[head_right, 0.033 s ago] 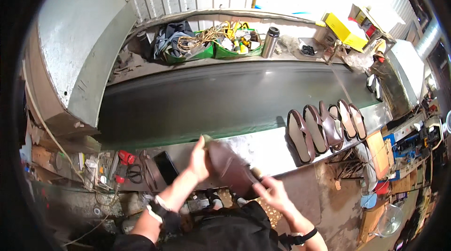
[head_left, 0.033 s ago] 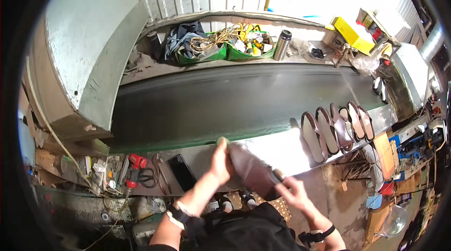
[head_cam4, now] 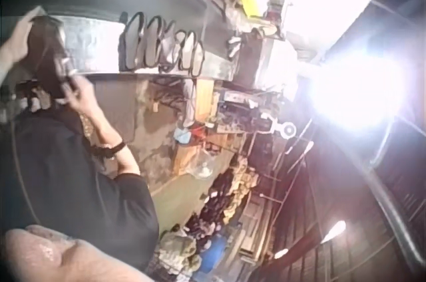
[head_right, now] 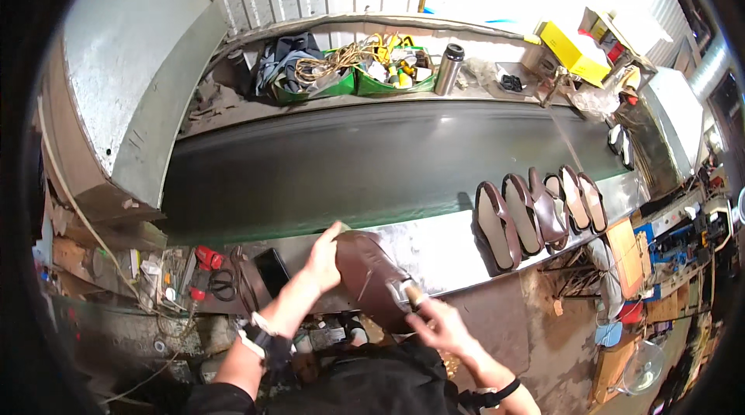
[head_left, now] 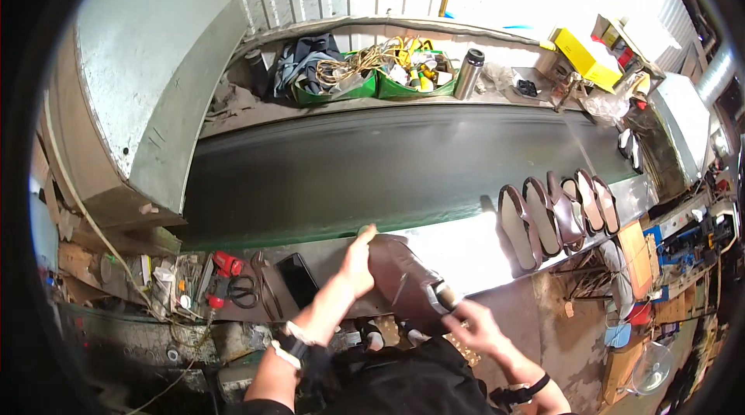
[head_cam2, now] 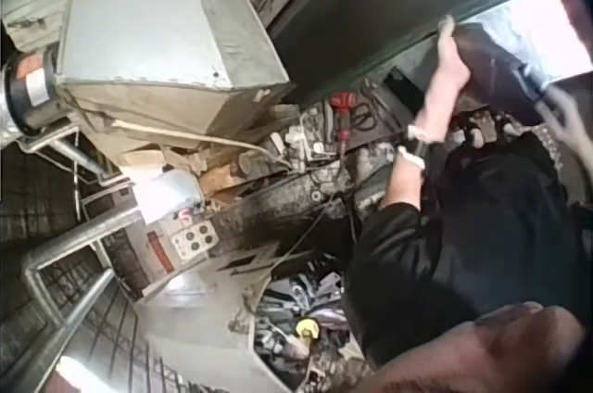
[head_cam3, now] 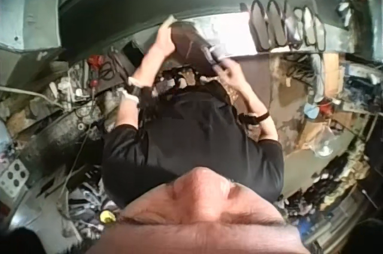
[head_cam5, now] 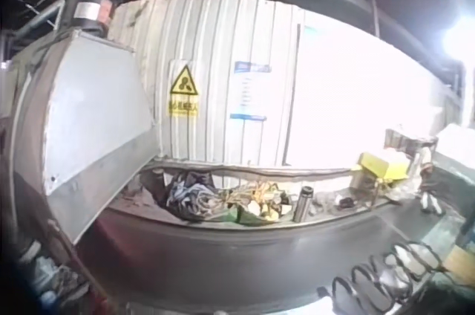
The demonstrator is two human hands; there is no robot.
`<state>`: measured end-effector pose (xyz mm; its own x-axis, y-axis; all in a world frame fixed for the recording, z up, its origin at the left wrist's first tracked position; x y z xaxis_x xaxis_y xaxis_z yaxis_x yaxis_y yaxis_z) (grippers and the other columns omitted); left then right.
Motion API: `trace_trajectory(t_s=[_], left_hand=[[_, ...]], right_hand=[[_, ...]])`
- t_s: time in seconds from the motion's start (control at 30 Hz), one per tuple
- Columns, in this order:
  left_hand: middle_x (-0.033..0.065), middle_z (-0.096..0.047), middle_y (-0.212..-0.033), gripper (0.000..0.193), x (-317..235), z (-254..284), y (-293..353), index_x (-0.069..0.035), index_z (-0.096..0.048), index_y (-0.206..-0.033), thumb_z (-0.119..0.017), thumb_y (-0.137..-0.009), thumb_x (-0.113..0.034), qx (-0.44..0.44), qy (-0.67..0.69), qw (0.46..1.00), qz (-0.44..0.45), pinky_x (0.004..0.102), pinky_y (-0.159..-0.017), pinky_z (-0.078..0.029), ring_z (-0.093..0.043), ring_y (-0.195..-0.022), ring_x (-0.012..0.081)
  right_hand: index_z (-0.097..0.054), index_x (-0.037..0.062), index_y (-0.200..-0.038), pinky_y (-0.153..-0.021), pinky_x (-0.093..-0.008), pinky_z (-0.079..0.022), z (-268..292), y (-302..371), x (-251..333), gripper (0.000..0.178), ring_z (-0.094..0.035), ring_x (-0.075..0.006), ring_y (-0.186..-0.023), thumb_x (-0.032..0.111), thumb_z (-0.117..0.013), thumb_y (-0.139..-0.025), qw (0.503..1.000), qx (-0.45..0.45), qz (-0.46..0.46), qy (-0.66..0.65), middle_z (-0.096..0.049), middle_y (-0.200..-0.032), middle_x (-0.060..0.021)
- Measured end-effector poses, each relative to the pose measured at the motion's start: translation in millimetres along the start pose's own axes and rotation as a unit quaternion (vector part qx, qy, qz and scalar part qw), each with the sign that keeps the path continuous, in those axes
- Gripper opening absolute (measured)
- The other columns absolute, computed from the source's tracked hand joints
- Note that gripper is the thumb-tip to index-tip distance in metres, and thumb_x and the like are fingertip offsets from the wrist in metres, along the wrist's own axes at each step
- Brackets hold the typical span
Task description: Operating machinery to shape and last leather shoes on a production line.
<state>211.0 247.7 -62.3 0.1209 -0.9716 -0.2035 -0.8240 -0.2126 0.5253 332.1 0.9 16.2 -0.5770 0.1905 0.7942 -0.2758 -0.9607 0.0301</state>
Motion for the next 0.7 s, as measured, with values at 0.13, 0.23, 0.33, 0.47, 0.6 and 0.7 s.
trace_trajectory(t_s=[0.13, 0.23, 0.33, 0.47, 0.6, 0.7], left_hand=[[0.0079, -0.074, -0.1, 0.023, -45.5, 71.9, -22.8, -0.003, -0.073, -0.103, -0.073, -0.091, -0.023, -0.249, -0.314, 0.91, -0.105, 0.0382, -0.081, -0.055, -0.069, -0.09, 0.0214], [0.0091, -0.074, -0.088, 0.026, -67.9, 85.7, -32.5, -0.002, -0.074, -0.094, -0.074, -0.088, -0.028, -0.343, -0.51, 0.742, -0.267, 0.0385, -0.076, -0.053, -0.068, -0.083, 0.0211], [0.0143, -0.073, -0.082, 0.031, -63.2, 71.8, -41.8, -0.002, -0.073, -0.087, -0.072, -0.09, -0.033, -0.407, -0.576, 0.613, -0.355, 0.0418, -0.074, -0.052, -0.069, -0.076, 0.0285], [0.0154, -0.073, -0.083, 0.03, -44.2, 73.5, -40.9, -0.003, -0.073, -0.088, -0.071, -0.091, -0.033, -0.464, -0.556, 0.58, -0.373, 0.0427, -0.074, -0.052, -0.07, -0.079, 0.0313], [0.0151, -0.075, -0.09, 0.031, -12.4, 86.6, -26.3, -0.004, -0.074, -0.089, -0.069, -0.092, -0.034, -0.456, -0.541, 0.646, -0.287, 0.0414, -0.077, -0.053, -0.072, -0.084, 0.0285], [0.0168, -0.075, -0.101, 0.045, 7.0, 77.5, -24.2, -0.002, -0.071, -0.103, -0.07, -0.088, -0.044, -0.458, -0.539, 0.673, -0.215, 0.0434, -0.089, -0.053, -0.071, -0.095, 0.0315]], right_hand=[[-0.07, 0.0056, -0.11, -0.091, -0.0442, -0.055, -67.1, 5.7, -19.0, 0.028, -0.065, -0.0266, -0.076, 0.005, -0.074, -0.083, 0.964, -0.021, 0.225, 0.142, -0.065, -0.08, -0.006], [-0.062, 0.0018, -0.129, -0.099, -0.0488, -0.049, -89.2, -3.5, -35.5, 0.056, -0.056, -0.0413, -0.116, 0.012, -0.084, -0.078, 0.967, -0.088, 0.206, 0.124, -0.054, -0.131, -0.0217], [-0.025, 0.0012, -0.157, -0.113, -0.0503, -0.037, -104.3, -19.5, -59.9, 0.11, -0.037, -0.0475, -0.141, 0.021, -0.093, -0.073, 0.97, -0.176, 0.165, -0.012, -0.035, -0.151, -0.0304], [-0.022, -0.007, -0.155, -0.118, -0.0458, -0.032, -114.0, -26.2, -86.4, 0.115, -0.033, -0.0427, -0.146, 0.024, -0.094, -0.071, 0.984, -0.138, 0.031, -0.112, -0.03, -0.156, -0.0306], [-0.025, -0.0067, -0.155, -0.119, -0.044, -0.031, -80.9, -3.4, -95.9, 0.101, -0.035, -0.0403, -0.146, 0.016, -0.087, -0.078, 0.989, -0.015, 0.016, -0.145, -0.036, -0.154, -0.0298], [-0.029, -0.0065, -0.153, -0.113, -0.0424, -0.04, -68.7, 14.6, -100.0, 0.096, -0.047, -0.0395, -0.138, 0.018, -0.086, -0.08, 0.995, -0.015, 0.053, -0.083, -0.046, -0.146, -0.0292]])
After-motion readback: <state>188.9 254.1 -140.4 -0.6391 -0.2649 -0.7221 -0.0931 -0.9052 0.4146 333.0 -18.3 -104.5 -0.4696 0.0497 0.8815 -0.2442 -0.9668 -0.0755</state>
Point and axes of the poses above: each hand's wrist, its own y-axis away from the middle knuckle, its own z-axis out of the back of the hand, x = y × z, the point moved 4 cm from there along -y, towards the middle knuckle
